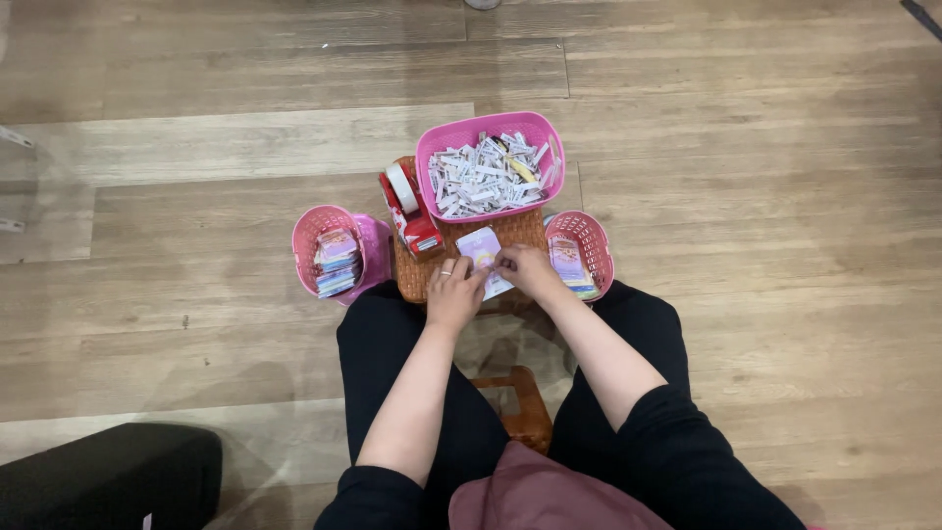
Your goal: The person assembles small pamphlets by inserting folded paper inserts into a booklet, then seals the booklet with a strip of tape. The person repeats this process for multiple booklets, placing finished units into a pink basket.
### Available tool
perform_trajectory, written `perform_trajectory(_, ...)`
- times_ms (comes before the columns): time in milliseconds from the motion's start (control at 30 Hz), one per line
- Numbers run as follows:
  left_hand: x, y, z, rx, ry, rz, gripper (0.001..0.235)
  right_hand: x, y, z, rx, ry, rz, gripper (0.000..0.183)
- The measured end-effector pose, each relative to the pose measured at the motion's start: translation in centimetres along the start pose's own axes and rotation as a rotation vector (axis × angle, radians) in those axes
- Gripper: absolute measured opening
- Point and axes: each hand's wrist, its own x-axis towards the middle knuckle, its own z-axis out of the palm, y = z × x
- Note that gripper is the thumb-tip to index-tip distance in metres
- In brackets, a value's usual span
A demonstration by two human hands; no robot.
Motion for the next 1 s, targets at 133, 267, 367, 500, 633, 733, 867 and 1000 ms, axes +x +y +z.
perform_trajectory(133,0.1,0.6,-1.7,0.033,0.008,-0.079,0.023,-0.1,0.1,0.2,0.011,-0.003,-0.001,0.016)
perform_trajectory(267,0.0,0.9,-2.3,0.084,0.002,-0.122,0.028,-0.1,0.2,0.3,0.003,-0.010,-0.001,0.014)
perform_trajectory(367,-0.1,1.0,-2.5,0.117,0.022,-0.131,0.029,-0.2,0.2,0.4,0.005,-0.011,-0.005,0.013)
perform_trajectory(500,-0.6,0.4,-1.9,0.113,0.007,-0.134,0.032,-0.5,0.1,0.4,-0.005,0.002,-0.013,0.012)
perform_trajectory(633,-0.7,0.3,-1.9,0.104,0.007,-0.124,0.036,-0.9,0.2,0.6,0.030,0.004,-0.004,0.012)
perform_trajectory(733,-0.9,0.4,-1.9,0.067,-0.086,-0.174,0.040,-1.5,-0.1,0.4,-0.034,0.003,-0.016,0.016)
perform_trajectory(867,-0.7,0.5,-2.6,0.017,-0.222,-0.229,0.048,-3.2,-3.1,-1.9,-0.115,-0.052,-0.045,0.036)
perform_trajectory(1000,-0.9,0.4,-2.8,-0.023,-0.305,-0.246,0.053,-5.7,-5.2,-3.6,-0.190,-0.001,-0.148,0.036)
